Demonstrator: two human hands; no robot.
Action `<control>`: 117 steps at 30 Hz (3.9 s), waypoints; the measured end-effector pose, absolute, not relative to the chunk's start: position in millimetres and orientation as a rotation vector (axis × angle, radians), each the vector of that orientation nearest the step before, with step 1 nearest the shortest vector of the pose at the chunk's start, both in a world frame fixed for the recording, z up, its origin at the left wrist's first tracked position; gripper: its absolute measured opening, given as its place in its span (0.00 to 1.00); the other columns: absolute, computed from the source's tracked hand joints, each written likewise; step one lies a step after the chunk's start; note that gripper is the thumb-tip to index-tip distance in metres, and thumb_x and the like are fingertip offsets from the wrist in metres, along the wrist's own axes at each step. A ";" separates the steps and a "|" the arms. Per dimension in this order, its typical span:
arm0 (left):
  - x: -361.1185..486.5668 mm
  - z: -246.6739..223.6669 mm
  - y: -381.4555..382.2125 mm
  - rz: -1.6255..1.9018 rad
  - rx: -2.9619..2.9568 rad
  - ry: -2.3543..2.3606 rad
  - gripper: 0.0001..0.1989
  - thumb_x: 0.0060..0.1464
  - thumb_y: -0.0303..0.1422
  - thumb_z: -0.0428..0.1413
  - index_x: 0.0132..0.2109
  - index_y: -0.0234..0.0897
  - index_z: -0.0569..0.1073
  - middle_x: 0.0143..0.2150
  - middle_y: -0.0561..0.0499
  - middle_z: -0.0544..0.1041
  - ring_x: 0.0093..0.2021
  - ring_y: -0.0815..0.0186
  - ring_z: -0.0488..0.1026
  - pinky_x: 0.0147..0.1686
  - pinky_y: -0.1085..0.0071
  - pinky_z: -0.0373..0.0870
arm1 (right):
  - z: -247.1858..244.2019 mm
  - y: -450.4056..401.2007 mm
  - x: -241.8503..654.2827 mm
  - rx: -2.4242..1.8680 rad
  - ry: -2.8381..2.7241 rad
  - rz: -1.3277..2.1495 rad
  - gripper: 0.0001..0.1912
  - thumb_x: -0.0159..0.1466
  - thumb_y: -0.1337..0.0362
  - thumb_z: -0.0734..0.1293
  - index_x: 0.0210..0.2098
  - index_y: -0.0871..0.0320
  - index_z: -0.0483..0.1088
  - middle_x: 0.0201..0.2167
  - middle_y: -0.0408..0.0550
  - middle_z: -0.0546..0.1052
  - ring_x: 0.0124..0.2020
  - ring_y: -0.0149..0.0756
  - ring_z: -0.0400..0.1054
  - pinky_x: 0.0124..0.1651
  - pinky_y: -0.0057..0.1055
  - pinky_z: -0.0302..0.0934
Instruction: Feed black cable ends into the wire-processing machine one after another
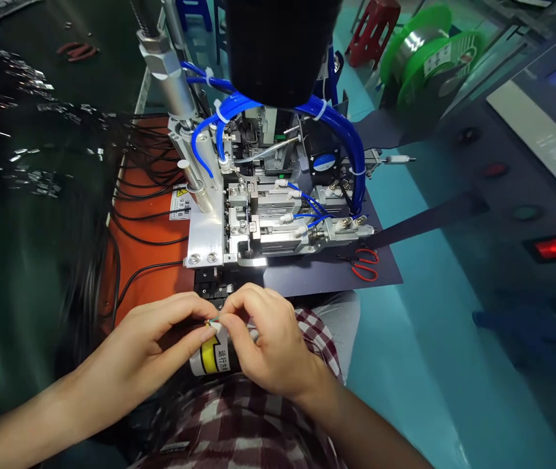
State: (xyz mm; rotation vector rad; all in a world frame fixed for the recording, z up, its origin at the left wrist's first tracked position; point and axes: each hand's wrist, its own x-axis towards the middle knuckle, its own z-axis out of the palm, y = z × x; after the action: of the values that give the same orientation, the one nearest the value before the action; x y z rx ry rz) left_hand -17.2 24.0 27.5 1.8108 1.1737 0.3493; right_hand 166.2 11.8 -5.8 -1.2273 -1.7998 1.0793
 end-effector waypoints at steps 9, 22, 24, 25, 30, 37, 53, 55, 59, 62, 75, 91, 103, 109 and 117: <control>-5.8 23.5 14.8 0.554 1.183 1.257 0.06 0.51 0.34 0.57 0.32 0.35 0.71 0.24 0.57 0.67 0.23 0.73 0.61 0.21 0.78 0.57 | 0.8 -0.8 160.3 -1.285 -1.675 1.163 0.06 0.65 0.67 0.60 0.31 0.55 0.62 0.28 0.43 0.69 0.30 0.34 0.63 0.35 0.31 0.57; -8.1 13.1 14.2 0.581 0.851 1.154 0.09 0.54 0.37 0.57 0.32 0.35 0.69 0.16 0.62 0.53 0.18 0.77 0.47 0.18 0.77 0.42 | -9.1 -3.8 151.6 -1.352 -1.426 1.210 0.02 0.62 0.67 0.64 0.34 0.57 0.69 0.28 0.43 0.73 0.29 0.32 0.66 0.33 0.28 0.61; -8.7 12.9 13.8 0.585 0.850 1.158 0.10 0.53 0.37 0.57 0.32 0.35 0.69 0.16 0.63 0.53 0.18 0.77 0.47 0.18 0.78 0.42 | -7.9 -4.1 149.3 -1.348 -1.423 1.185 0.02 0.61 0.68 0.65 0.32 0.57 0.69 0.27 0.43 0.73 0.28 0.31 0.66 0.32 0.27 0.61; -8.9 12.5 13.5 0.590 0.849 1.161 0.10 0.53 0.37 0.57 0.32 0.35 0.69 0.16 0.63 0.53 0.18 0.77 0.47 0.18 0.78 0.42 | -7.3 -3.9 148.3 -1.348 -1.414 1.183 0.02 0.60 0.68 0.65 0.31 0.57 0.69 0.27 0.42 0.72 0.28 0.31 0.65 0.32 0.27 0.60; -8.8 9.1 12.1 0.612 0.849 1.167 0.10 0.53 0.38 0.57 0.32 0.35 0.69 0.16 0.63 0.53 0.18 0.77 0.46 0.17 0.78 0.41 | -3.7 0.5 144.9 -1.336 -1.233 1.363 0.01 0.57 0.68 0.66 0.29 0.58 0.69 0.24 0.41 0.70 0.25 0.29 0.63 0.30 0.26 0.59; -8.6 5.5 10.3 0.653 0.833 1.160 0.10 0.55 0.37 0.56 0.32 0.35 0.69 0.16 0.62 0.56 0.17 0.77 0.47 0.18 0.77 0.42 | -4.8 3.5 141.5 -1.269 -0.924 1.676 0.05 0.55 0.65 0.67 0.27 0.59 0.67 0.19 0.38 0.67 0.21 0.27 0.60 0.26 0.25 0.55; -6.3 1.0 9.8 0.660 0.842 1.180 0.09 0.55 0.37 0.57 0.32 0.35 0.69 0.16 0.62 0.57 0.17 0.77 0.48 0.17 0.78 0.43 | -10.0 -0.4 143.3 -1.361 -1.229 1.374 0.05 0.61 0.66 0.64 0.28 0.58 0.67 0.24 0.41 0.69 0.26 0.29 0.61 0.30 0.26 0.57; -6.1 0.5 8.5 0.695 0.853 1.203 0.09 0.54 0.38 0.57 0.33 0.36 0.69 0.16 0.61 0.58 0.17 0.77 0.49 0.17 0.79 0.44 | -10.6 -0.4 142.8 -1.329 -1.164 1.492 0.06 0.62 0.65 0.63 0.29 0.58 0.65 0.23 0.40 0.67 0.25 0.28 0.60 0.28 0.26 0.56; -4.7 2.1 6.7 0.714 0.868 1.207 0.10 0.53 0.38 0.58 0.35 0.36 0.69 0.15 0.62 0.59 0.16 0.78 0.51 0.16 0.80 0.46 | -10.1 -0.6 142.7 -1.272 -1.045 1.643 0.08 0.63 0.63 0.61 0.28 0.58 0.62 0.21 0.37 0.62 0.22 0.27 0.56 0.25 0.25 0.53; -4.0 4.8 6.8 0.694 0.868 1.215 0.11 0.53 0.39 0.57 0.34 0.35 0.69 0.15 0.62 0.58 0.15 0.77 0.51 0.16 0.80 0.47 | -8.1 -2.4 144.6 -1.331 -1.193 1.507 0.07 0.64 0.65 0.61 0.29 0.57 0.62 0.23 0.38 0.63 0.24 0.27 0.56 0.26 0.25 0.52; -7.4 3.4 11.5 0.615 0.804 1.219 0.11 0.55 0.38 0.56 0.32 0.34 0.69 0.14 0.62 0.57 0.16 0.78 0.48 0.18 0.78 0.43 | -12.2 0.4 148.2 -1.337 -1.108 1.523 0.05 0.60 0.63 0.65 0.32 0.59 0.70 0.25 0.42 0.70 0.24 0.29 0.62 0.27 0.26 0.59; -5.3 8.4 13.5 0.602 0.983 1.097 0.09 0.55 0.36 0.56 0.32 0.35 0.69 0.30 0.57 0.62 0.19 0.79 0.53 0.17 0.79 0.48 | -13.4 2.6 152.5 -1.244 -0.975 1.745 0.12 0.59 0.58 0.66 0.25 0.59 0.63 0.18 0.36 0.58 0.20 0.25 0.48 0.22 0.25 0.45; -29.5 -11.5 35.2 0.509 2.218 1.269 0.12 0.61 0.26 0.46 0.45 0.36 0.73 0.34 0.51 0.67 0.33 0.69 0.69 0.33 0.76 0.66 | -41.3 35.9 160.6 -1.365 -1.024 1.647 0.10 0.57 0.60 0.67 0.25 0.59 0.66 0.19 0.38 0.63 0.19 0.26 0.52 0.22 0.25 0.46; -33.8 -18.4 36.6 0.415 2.435 1.176 0.19 0.59 0.23 0.43 0.52 0.36 0.72 0.34 0.50 0.68 0.31 0.68 0.70 0.30 0.74 0.67 | -43.4 36.2 159.6 -1.369 -1.025 1.653 0.11 0.57 0.59 0.67 0.25 0.59 0.66 0.18 0.37 0.63 0.18 0.26 0.53 0.22 0.25 0.49; -33.0 -19.4 38.4 0.384 2.588 1.179 0.20 0.59 0.23 0.42 0.52 0.34 0.73 0.33 0.48 0.68 0.28 0.65 0.70 0.26 0.72 0.67 | -43.8 37.7 158.4 -1.396 -1.064 1.629 0.11 0.57 0.58 0.67 0.26 0.59 0.66 0.19 0.38 0.64 0.19 0.26 0.55 0.22 0.25 0.50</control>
State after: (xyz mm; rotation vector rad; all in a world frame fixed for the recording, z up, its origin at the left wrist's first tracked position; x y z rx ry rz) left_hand -33.0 38.4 -19.4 2.5876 1.1788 0.3843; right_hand 158.4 37.7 -43.8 -1.3962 -1.0644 1.6285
